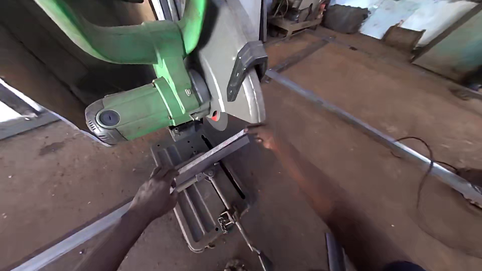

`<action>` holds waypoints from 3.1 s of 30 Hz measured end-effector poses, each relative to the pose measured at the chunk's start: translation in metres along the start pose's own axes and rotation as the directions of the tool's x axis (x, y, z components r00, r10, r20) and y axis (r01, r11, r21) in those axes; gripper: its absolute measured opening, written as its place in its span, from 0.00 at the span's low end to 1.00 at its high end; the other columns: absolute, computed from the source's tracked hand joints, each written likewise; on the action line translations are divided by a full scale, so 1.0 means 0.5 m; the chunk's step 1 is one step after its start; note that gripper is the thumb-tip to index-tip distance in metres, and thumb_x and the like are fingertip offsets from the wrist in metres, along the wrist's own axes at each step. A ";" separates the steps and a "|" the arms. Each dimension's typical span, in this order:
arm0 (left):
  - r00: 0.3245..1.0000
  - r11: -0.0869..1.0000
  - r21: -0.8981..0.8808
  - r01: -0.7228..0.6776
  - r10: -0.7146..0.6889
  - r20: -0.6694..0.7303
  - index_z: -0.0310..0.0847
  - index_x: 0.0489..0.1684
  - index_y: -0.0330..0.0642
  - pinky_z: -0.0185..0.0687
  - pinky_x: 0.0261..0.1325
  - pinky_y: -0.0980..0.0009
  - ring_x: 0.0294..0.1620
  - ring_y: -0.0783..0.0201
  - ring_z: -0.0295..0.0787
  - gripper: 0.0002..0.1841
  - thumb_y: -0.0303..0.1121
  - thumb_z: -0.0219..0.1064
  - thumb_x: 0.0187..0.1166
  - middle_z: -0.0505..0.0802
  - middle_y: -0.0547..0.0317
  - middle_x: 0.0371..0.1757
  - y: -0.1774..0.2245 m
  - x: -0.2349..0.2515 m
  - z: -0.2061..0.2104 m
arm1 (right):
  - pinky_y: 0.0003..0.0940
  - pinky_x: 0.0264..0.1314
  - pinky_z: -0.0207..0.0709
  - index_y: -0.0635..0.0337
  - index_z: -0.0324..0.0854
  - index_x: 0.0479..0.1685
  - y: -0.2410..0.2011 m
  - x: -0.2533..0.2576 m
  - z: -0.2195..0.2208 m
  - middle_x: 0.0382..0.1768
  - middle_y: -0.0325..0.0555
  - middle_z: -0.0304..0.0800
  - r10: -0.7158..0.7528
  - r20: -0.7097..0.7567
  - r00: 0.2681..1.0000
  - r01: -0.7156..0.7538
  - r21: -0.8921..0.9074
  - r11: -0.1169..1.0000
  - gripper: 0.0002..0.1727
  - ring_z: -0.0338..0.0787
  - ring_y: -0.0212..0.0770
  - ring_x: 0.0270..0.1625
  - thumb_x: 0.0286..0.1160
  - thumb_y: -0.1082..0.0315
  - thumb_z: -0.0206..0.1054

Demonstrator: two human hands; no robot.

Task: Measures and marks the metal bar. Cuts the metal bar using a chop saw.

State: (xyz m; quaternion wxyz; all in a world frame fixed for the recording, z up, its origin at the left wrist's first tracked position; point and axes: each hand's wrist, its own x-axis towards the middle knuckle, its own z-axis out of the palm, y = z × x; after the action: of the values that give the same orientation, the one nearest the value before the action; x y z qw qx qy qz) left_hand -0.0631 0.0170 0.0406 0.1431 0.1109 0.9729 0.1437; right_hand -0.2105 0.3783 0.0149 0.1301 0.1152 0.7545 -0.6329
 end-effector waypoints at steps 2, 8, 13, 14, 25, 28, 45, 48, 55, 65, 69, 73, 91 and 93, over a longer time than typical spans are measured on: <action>0.992 0.992 0.118 0.048 -0.061 0.110 0.77 0.80 0.45 0.74 0.81 0.50 0.86 0.48 0.69 0.28 0.36 0.70 0.77 0.78 0.53 0.84 0.014 0.039 0.005 | 0.24 0.19 0.59 0.57 0.89 0.53 0.020 0.056 -0.025 0.32 0.37 0.85 -0.012 -0.140 0.990 -0.006 -0.130 0.991 0.13 0.65 0.26 0.19 0.71 0.68 0.78; 0.970 0.969 0.246 0.025 -0.082 0.227 0.72 0.83 0.41 0.66 0.86 0.49 0.92 0.48 0.60 0.30 0.34 0.68 0.79 0.71 0.51 0.89 0.059 0.082 0.046 | 0.61 0.67 0.78 0.57 0.93 0.50 0.076 0.119 -0.022 0.53 0.56 0.93 -0.058 -0.173 0.983 -0.042 -0.520 0.853 0.12 0.89 0.55 0.61 0.72 0.63 0.78; 0.980 0.963 0.267 0.017 -0.069 0.185 0.73 0.82 0.40 0.70 0.83 0.49 0.90 0.48 0.64 0.28 0.34 0.66 0.80 0.73 0.51 0.88 0.033 0.078 0.070 | 0.62 0.68 0.77 0.56 0.93 0.52 0.092 0.124 -0.005 0.55 0.56 0.93 -0.038 -0.188 0.981 -0.069 -0.531 0.845 0.14 0.89 0.55 0.63 0.72 0.59 0.79; 0.983 0.961 0.276 0.021 -0.070 0.168 0.73 0.83 0.43 0.71 0.81 0.49 0.89 0.48 0.64 0.28 0.33 0.65 0.80 0.73 0.52 0.88 0.030 0.079 0.075 | 0.62 0.68 0.78 0.57 0.93 0.50 0.094 0.122 -0.002 0.54 0.57 0.93 -0.050 -0.196 0.979 -0.060 -0.516 0.854 0.14 0.89 0.55 0.62 0.71 0.60 0.80; 0.982 0.920 0.389 0.048 -0.114 0.148 0.66 0.90 0.62 0.76 0.74 0.47 0.87 0.45 0.65 0.39 0.26 0.69 0.75 0.71 0.49 0.87 0.036 0.097 0.096 | 0.64 0.66 0.80 0.57 0.82 0.73 0.067 0.018 0.048 0.61 0.61 0.89 -0.264 -0.116 0.957 0.107 -0.708 0.698 0.22 0.89 0.61 0.62 0.80 0.71 0.61; 0.988 0.924 0.382 0.029 -0.085 0.131 0.67 0.90 0.60 0.76 0.74 0.47 0.86 0.44 0.66 0.36 0.26 0.66 0.78 0.72 0.48 0.86 0.032 0.093 0.100 | 0.55 0.64 0.85 0.58 0.80 0.76 0.074 -0.036 0.096 0.66 0.59 0.87 -0.300 -0.043 0.953 0.207 -0.632 0.747 0.26 0.93 0.54 0.57 0.76 0.69 0.73; 0.987 0.912 0.409 0.045 -0.105 0.125 0.63 0.92 0.62 0.76 0.74 0.49 0.86 0.45 0.66 0.39 0.26 0.68 0.76 0.71 0.47 0.86 0.035 0.093 0.105 | 0.47 0.57 0.90 0.59 0.95 0.46 0.209 -0.025 0.170 0.46 0.52 0.96 -0.750 0.154 0.644 0.613 -0.690 0.384 0.09 0.96 0.50 0.51 0.70 0.67 0.78; 0.989 0.910 0.411 0.042 -0.095 0.111 0.65 0.91 0.61 0.76 0.73 0.49 0.85 0.45 0.68 0.39 0.26 0.69 0.75 0.73 0.47 0.85 0.033 0.093 0.107 | 0.46 0.57 0.90 0.59 0.95 0.46 0.206 -0.025 0.174 0.47 0.52 0.96 -0.742 0.147 0.654 0.609 -0.684 0.401 0.08 0.96 0.50 0.51 0.70 0.68 0.78; 0.991 0.909 0.414 0.040 -0.090 0.101 0.66 0.90 0.60 0.77 0.72 0.50 0.84 0.46 0.69 0.38 0.26 0.69 0.75 0.74 0.49 0.84 0.033 0.092 0.108 | 0.46 0.58 0.90 0.60 0.96 0.42 0.213 -0.018 0.174 0.47 0.51 0.97 -0.769 0.154 0.621 0.638 -0.669 0.381 0.06 0.96 0.48 0.52 0.69 0.70 0.78; 0.991 0.920 0.391 0.040 -0.085 0.099 0.67 0.90 0.61 0.76 0.72 0.49 0.84 0.45 0.69 0.37 0.25 0.67 0.76 0.73 0.48 0.85 0.032 0.091 0.108 | 0.48 0.59 0.89 0.61 0.96 0.41 0.178 -0.030 0.176 0.46 0.52 0.96 -0.701 0.211 0.682 0.601 -0.707 0.373 0.06 0.95 0.50 0.52 0.72 0.70 0.76; 0.993 0.916 0.400 0.033 -0.076 0.092 0.66 0.90 0.60 0.77 0.69 0.49 0.82 0.45 0.71 0.38 0.27 0.68 0.75 0.75 0.48 0.83 0.030 0.091 0.111 | 0.52 0.58 0.88 0.62 0.95 0.39 0.157 -0.032 0.178 0.43 0.54 0.95 -0.638 0.255 0.726 0.580 -0.726 0.370 0.05 0.95 0.53 0.51 0.73 0.71 0.75; 0.994 0.912 0.408 0.034 -0.071 0.077 0.68 0.89 0.60 0.78 0.69 0.51 0.82 0.46 0.71 0.37 0.26 0.69 0.75 0.76 0.48 0.82 0.030 0.090 0.113 | 0.51 0.59 0.87 0.61 0.95 0.37 0.144 -0.045 0.183 0.45 0.53 0.95 -0.586 0.270 0.764 0.539 -0.766 0.350 0.05 0.94 0.53 0.53 0.74 0.71 0.73; 0.992 0.938 0.344 0.037 -0.075 0.098 0.67 0.90 0.62 0.74 0.76 0.46 0.87 0.45 0.65 0.38 0.27 0.69 0.74 0.72 0.49 0.87 0.024 0.093 0.115 | 0.48 0.67 0.82 0.49 0.88 0.69 0.164 -0.159 0.152 0.58 0.51 0.93 -0.083 0.231 0.970 0.237 -0.799 0.553 0.18 0.92 0.48 0.59 0.83 0.62 0.65; 0.997 0.962 0.272 0.031 -0.049 0.059 0.69 0.89 0.59 0.73 0.77 0.49 0.87 0.47 0.66 0.36 0.28 0.68 0.75 0.73 0.51 0.86 0.023 0.090 0.110 | 0.47 0.64 0.84 0.50 0.89 0.67 0.149 -0.200 0.159 0.56 0.50 0.93 -0.120 0.286 0.951 0.296 -0.724 0.623 0.18 0.92 0.46 0.56 0.82 0.60 0.66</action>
State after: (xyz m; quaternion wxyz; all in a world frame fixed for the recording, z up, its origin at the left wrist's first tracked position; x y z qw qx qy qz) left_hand -0.0860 0.0530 -0.0174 0.1613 0.1144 0.9802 0.0027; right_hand -0.0873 0.3120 -0.0329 0.1706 -0.1058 0.9394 -0.2778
